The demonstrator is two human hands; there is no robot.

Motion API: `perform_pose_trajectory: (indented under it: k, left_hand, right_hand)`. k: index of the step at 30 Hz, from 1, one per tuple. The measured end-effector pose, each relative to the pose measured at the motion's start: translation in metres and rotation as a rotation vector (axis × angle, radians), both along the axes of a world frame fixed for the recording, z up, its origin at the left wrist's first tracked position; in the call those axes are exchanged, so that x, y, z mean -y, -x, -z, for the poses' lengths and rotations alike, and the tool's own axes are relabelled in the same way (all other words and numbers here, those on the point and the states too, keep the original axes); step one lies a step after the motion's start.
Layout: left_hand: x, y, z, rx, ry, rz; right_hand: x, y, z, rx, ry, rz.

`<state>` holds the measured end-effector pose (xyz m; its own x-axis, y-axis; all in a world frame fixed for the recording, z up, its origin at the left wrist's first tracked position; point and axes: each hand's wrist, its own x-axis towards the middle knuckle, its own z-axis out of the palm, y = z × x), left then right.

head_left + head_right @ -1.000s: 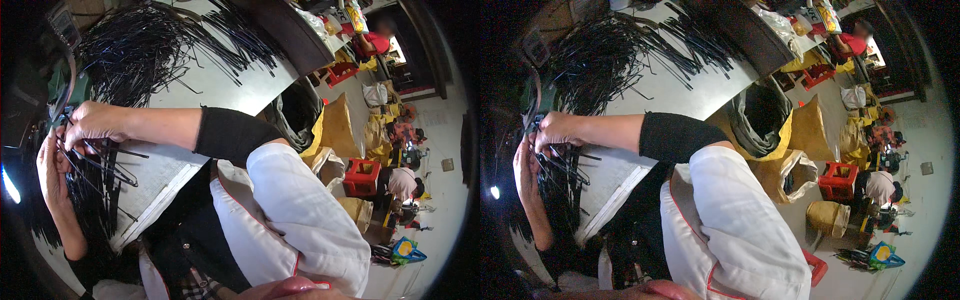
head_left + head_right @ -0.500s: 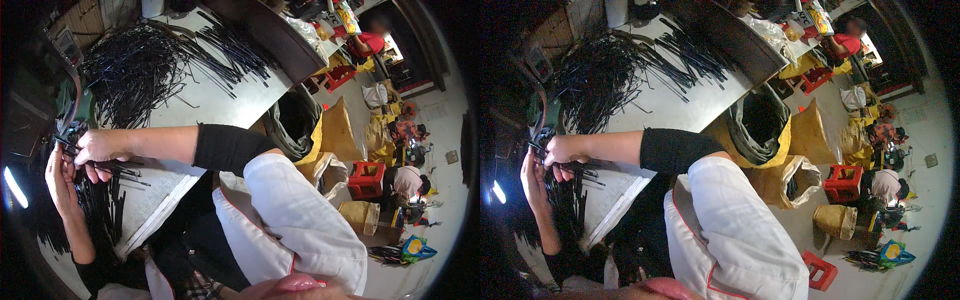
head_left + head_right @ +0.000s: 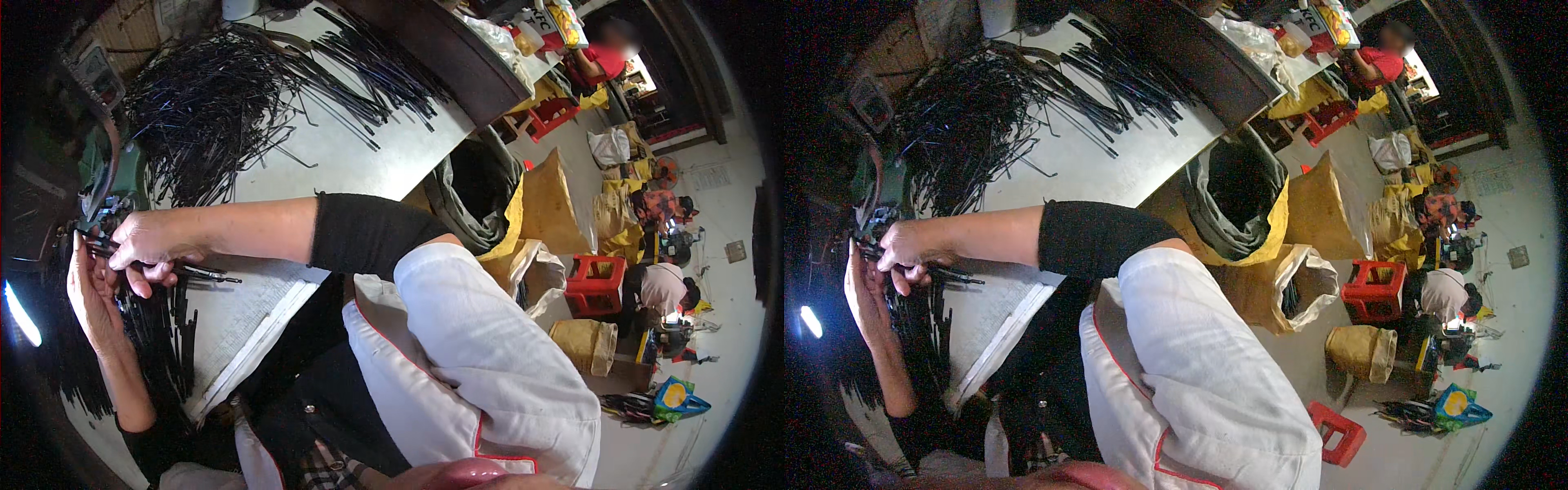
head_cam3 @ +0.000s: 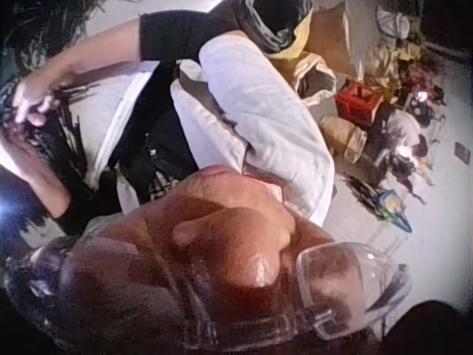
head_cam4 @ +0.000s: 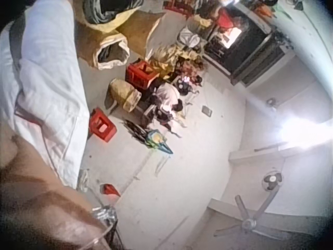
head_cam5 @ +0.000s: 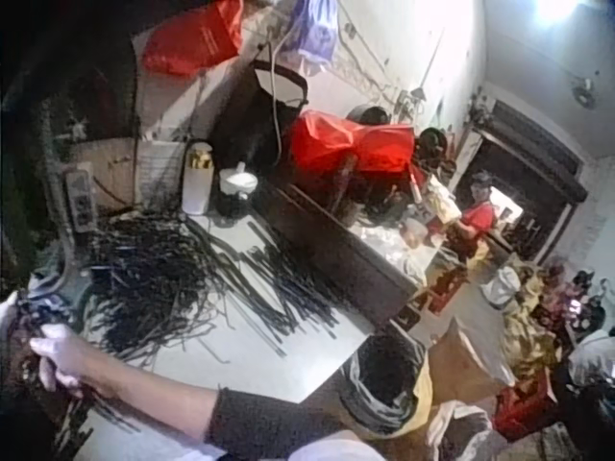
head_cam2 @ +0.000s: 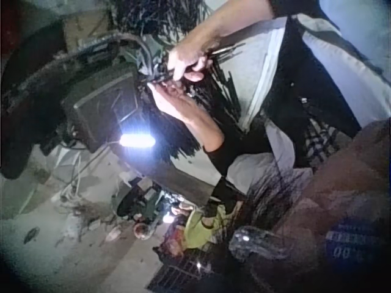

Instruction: The recorder is using a manual press at a workstation to assemble or trim black plastic components, likely umbrella stays.

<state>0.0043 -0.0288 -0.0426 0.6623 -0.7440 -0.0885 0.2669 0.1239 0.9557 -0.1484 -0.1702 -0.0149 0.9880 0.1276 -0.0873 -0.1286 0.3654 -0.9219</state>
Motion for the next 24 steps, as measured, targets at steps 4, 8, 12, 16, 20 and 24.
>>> perform_pose_trajectory:
  k: [4, 8, 12, 16, 20, 24]
  left_hand:
    - [0.013, 0.028, -0.015, 0.021, -0.117, -0.146]
    - [0.011, 0.035, -0.019, 0.017, -0.14, -0.17]
    - [0.002, 0.016, -0.01, -0.049, -0.143, 0.074]
    - [0.007, 0.034, -0.018, 0.042, -0.155, 0.005]
    - [0.007, 0.04, -0.018, 0.157, -0.124, -0.098]
    - [0.01, 0.044, -0.018, 0.169, -0.141, -0.176]
  right_hand:
    - [0.0, 0.0, 0.004, -0.014, -0.021, -0.047]
    - [-0.005, 0.004, -0.001, 0.017, -0.058, -0.158]
    - [-0.004, 0.006, -0.002, -0.006, -0.018, -0.19]
    - [-0.004, 0.005, 0.001, -0.008, -0.041, -0.196]
    - [-0.005, 0.005, 0.001, -0.016, -0.065, -0.223]
    - [-0.006, 0.008, 0.0, -0.02, -0.053, -0.204]
